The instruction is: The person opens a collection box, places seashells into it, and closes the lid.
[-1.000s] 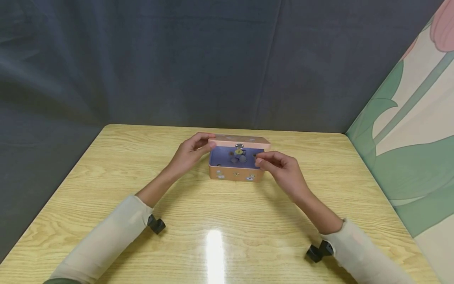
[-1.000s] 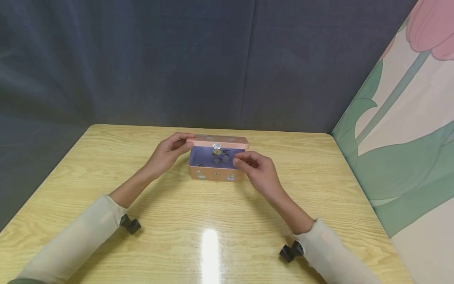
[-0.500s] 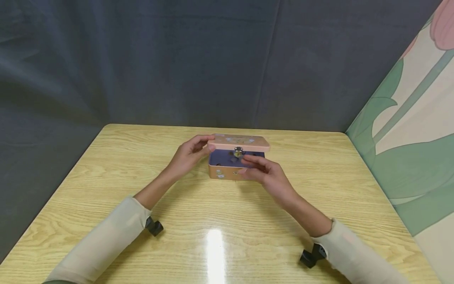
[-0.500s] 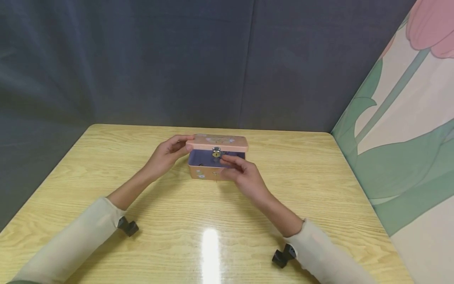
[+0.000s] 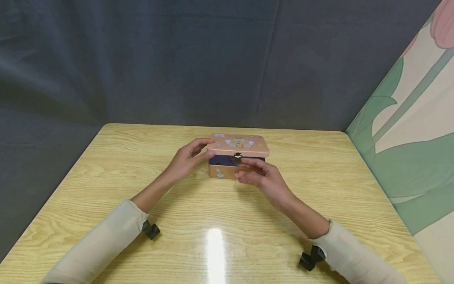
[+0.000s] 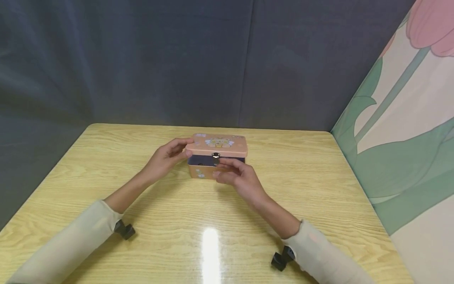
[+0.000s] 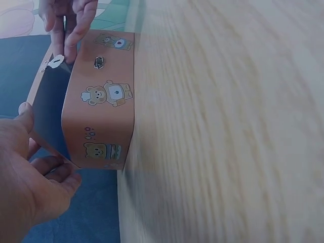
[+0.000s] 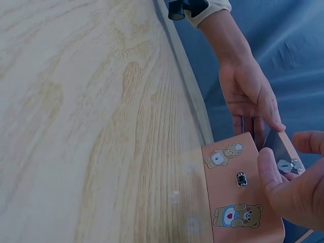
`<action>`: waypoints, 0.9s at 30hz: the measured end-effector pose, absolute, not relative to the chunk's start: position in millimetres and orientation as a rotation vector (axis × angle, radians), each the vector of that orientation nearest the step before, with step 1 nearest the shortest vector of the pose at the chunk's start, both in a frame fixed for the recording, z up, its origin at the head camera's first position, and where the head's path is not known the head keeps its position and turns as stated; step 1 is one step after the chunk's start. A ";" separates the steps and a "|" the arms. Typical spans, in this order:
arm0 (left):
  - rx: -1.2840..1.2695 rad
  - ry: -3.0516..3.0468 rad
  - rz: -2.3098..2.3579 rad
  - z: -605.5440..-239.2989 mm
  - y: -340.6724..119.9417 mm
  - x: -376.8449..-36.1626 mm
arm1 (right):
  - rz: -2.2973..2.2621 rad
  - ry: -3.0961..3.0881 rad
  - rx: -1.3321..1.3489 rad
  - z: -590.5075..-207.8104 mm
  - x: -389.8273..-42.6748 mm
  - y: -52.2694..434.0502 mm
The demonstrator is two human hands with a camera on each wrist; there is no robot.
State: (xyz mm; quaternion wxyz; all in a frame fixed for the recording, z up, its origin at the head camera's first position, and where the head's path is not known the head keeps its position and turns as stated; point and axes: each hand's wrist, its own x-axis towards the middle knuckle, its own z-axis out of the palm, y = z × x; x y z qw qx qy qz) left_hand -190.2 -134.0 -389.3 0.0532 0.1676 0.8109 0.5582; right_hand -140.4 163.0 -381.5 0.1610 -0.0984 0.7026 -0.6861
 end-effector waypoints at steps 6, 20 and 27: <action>0.511 2.495 1.664 -390.1 -133.8 -186.6 | -1.965 2.003 -0.276 -379.6 -140.1 163.0; 0.550 2.505 1.644 -397.6 -135.4 -182.0 | -1.989 1.870 -0.152 -385.5 -138.1 164.3; 0.556 2.507 1.643 -401.4 -135.7 -182.3 | -1.958 1.861 -0.138 -387.3 -136.9 165.7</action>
